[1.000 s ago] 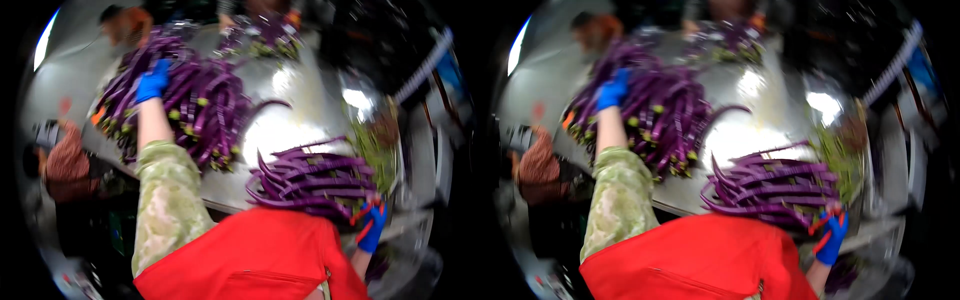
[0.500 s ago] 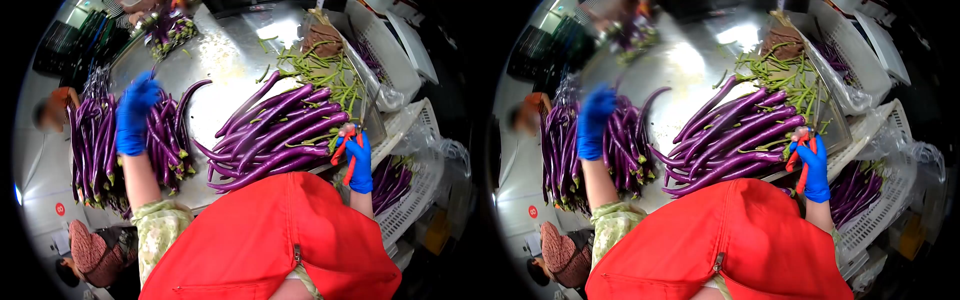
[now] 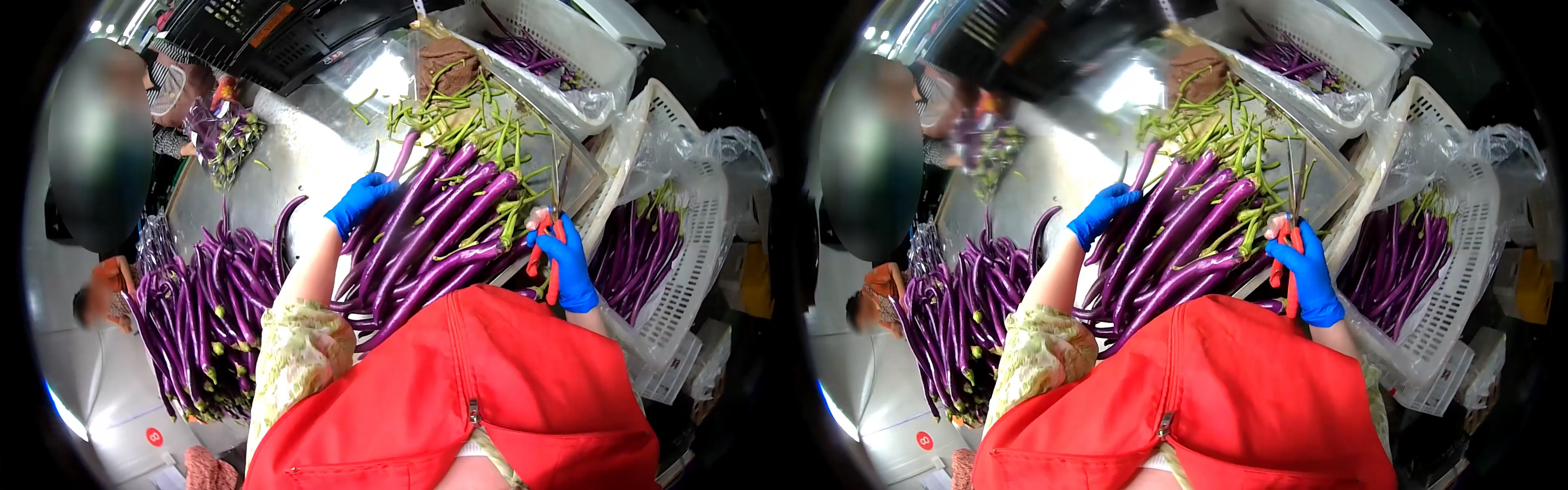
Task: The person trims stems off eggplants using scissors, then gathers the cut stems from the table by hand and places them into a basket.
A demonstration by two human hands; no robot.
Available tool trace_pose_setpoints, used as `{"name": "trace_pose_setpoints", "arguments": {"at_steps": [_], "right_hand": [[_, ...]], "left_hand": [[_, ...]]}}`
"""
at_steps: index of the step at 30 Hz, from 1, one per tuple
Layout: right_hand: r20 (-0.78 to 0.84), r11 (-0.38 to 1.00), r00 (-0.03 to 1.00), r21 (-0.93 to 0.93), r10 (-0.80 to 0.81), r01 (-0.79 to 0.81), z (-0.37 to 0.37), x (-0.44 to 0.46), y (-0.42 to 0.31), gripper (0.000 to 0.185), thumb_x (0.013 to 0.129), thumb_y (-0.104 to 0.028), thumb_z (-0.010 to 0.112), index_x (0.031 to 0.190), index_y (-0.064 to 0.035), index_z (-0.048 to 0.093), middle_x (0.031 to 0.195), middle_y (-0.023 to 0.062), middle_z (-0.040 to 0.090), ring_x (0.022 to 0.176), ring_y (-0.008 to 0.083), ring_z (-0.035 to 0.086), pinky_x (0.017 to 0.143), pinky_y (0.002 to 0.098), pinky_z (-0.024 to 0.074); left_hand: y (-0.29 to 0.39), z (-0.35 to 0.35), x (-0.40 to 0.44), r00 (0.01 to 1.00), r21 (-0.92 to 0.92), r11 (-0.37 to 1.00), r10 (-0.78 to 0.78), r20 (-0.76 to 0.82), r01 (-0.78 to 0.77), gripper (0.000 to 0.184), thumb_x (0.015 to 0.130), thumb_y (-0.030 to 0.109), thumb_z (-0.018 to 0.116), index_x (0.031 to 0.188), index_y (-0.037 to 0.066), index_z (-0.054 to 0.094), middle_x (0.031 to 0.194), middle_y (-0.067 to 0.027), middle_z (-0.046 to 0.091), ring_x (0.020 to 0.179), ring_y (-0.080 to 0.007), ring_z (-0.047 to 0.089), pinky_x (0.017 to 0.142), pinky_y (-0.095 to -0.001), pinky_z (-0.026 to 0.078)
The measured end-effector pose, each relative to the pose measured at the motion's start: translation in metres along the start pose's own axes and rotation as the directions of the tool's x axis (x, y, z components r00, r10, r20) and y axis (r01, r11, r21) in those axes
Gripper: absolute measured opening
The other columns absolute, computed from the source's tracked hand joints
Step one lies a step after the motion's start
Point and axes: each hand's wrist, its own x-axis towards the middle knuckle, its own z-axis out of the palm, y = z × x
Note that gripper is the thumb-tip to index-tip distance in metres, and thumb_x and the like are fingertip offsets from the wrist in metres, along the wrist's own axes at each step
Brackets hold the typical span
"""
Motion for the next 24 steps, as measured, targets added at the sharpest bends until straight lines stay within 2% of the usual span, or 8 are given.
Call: {"name": "trace_pose_setpoints", "arguments": {"at_steps": [3, 6, 10, 11, 14, 17, 20, 24], "right_hand": [[0.013, 0.999, 1.0, -0.026, 0.023, -0.023, 0.003, 0.001, -0.001, 0.021, 0.08, -0.006, 0.059, 0.1, -0.0068, 0.053, 0.078, 0.0006, 0.051, 0.051, 0.0089, 0.048, 0.044, 0.0224, 0.037], [0.025, 0.999, 0.999, -0.025, 0.039, -0.039, 0.002, 0.003, 0.003, 0.02, 0.081, -0.007, 0.061, 0.099, -0.0068, 0.053, 0.075, -0.0002, 0.05, 0.052, 0.0085, 0.048, 0.044, 0.0227, 0.0372], [-0.01, 0.998, 0.999, -0.035, 0.051, -0.051, -0.006, 0.006, 0.015, 0.022, 0.08, -0.009, 0.064, 0.098, -0.0075, 0.051, 0.074, -0.0009, 0.049, 0.052, 0.0078, 0.048, 0.044, 0.023, 0.0376], [0.012, 0.989, 0.989, -0.04, 0.144, -0.144, -0.007, 0.004, 0.011, 0.027, 0.082, -0.006, 0.058, 0.108, -0.0043, 0.052, 0.09, 0.0052, 0.056, 0.061, 0.0128, 0.055, 0.047, 0.0256, 0.0423], [0.06, 0.991, 0.99, -0.059, 0.128, -0.124, -0.009, 0.01, 0.021, 0.025, 0.082, -0.007, 0.059, 0.105, -0.0047, 0.052, 0.086, 0.0046, 0.054, 0.053, 0.0128, 0.052, 0.045, 0.0257, 0.0404], [0.031, 0.992, 0.994, -0.074, 0.109, -0.106, -0.004, 0.007, 0.02, 0.025, 0.082, -0.008, 0.06, 0.105, -0.0053, 0.051, 0.086, 0.0035, 0.053, 0.055, 0.0116, 0.051, 0.046, 0.0251, 0.0399], [0.028, 0.991, 0.992, -0.064, 0.122, -0.12, -0.005, 0.006, 0.018, 0.026, 0.082, -0.009, 0.06, 0.106, -0.0053, 0.051, 0.087, 0.0031, 0.053, 0.056, 0.0112, 0.051, 0.046, 0.0251, 0.0397], [0.004, 0.989, 0.992, -0.074, 0.128, -0.127, -0.004, 0.003, 0.014, 0.026, 0.083, -0.009, 0.06, 0.106, -0.0053, 0.051, 0.087, 0.003, 0.053, 0.055, 0.0112, 0.05, 0.046, 0.0252, 0.0396]], "left_hand": [[0.038, 0.011, -0.012, 0.986, 0.096, 0.993, -0.085, 0.141, 0.072, 0.048, 0.086, 0.04, 0.064, 0.114, 0.001, 0.058, 0.099, -0.0065, 0.062, 0.087, -0.0131, 0.055, 0.081, -0.0285, 0.046], [0.031, 0.013, -0.009, 0.905, -0.167, 0.981, -0.018, 0.425, 0.098, 0.061, 0.08, 0.043, 0.07, 0.123, 0.003, 0.054, 0.106, -0.0068, 0.062, 0.092, -0.0134, 0.058, 0.086, -0.0292, 0.046], [0.044, 0.039, -0.038, 0.924, 0.174, 0.915, 0.333, 0.186, -0.365, 0.081, 0.068, 0.019, 0.081, 0.136, 0.002, 0.041, 0.119, -0.0124, 0.059, 0.106, -0.0189, 0.056, 0.094, -0.0307, 0.043], [0.049, 0.038, -0.042, 0.971, 0.188, 0.963, 0.158, 0.178, -0.191, 0.08, 0.067, 0.016, 0.08, 0.135, 0.001, 0.041, 0.112, -0.0131, 0.063, 0.101, -0.0189, 0.059, 0.091, -0.0306, 0.046], [0.063, 0.042, -0.05, 0.994, 0.048, 0.996, 0.072, 0.079, -0.076, 0.072, 0.069, 0.001, 0.074, 0.135, 0.002, 0.043, 0.116, -0.0104, 0.061, 0.103, -0.0179, 0.058, 0.093, -0.0291, 0.045], [0.063, 0.035, -0.042, 0.992, -0.03, 0.992, 0.118, -0.044, -0.119, 0.062, 0.069, -0.001, 0.069, 0.128, -0.001, 0.049, 0.109, -0.0096, 0.062, 0.097, -0.0186, 0.059, 0.09, -0.0289, 0.046], [0.065, 0.031, -0.018, 0.976, -0.021, 0.98, 0.201, 0.089, -0.2, 0.065, 0.071, 0.005, 0.072, 0.13, 0.001, 0.045, 0.116, -0.0108, 0.058, 0.105, -0.0196, 0.055, 0.094, -0.0312, 0.043], [0.072, 0.033, -0.011, 0.945, -0.078, 0.996, 0.074, 0.32, -0.052, 0.076, 0.07, 0.018, 0.077, 0.135, 0.001, 0.04, 0.122, -0.0102, 0.055, 0.11, -0.0196, 0.052, 0.099, -0.0327, 0.039]]}}
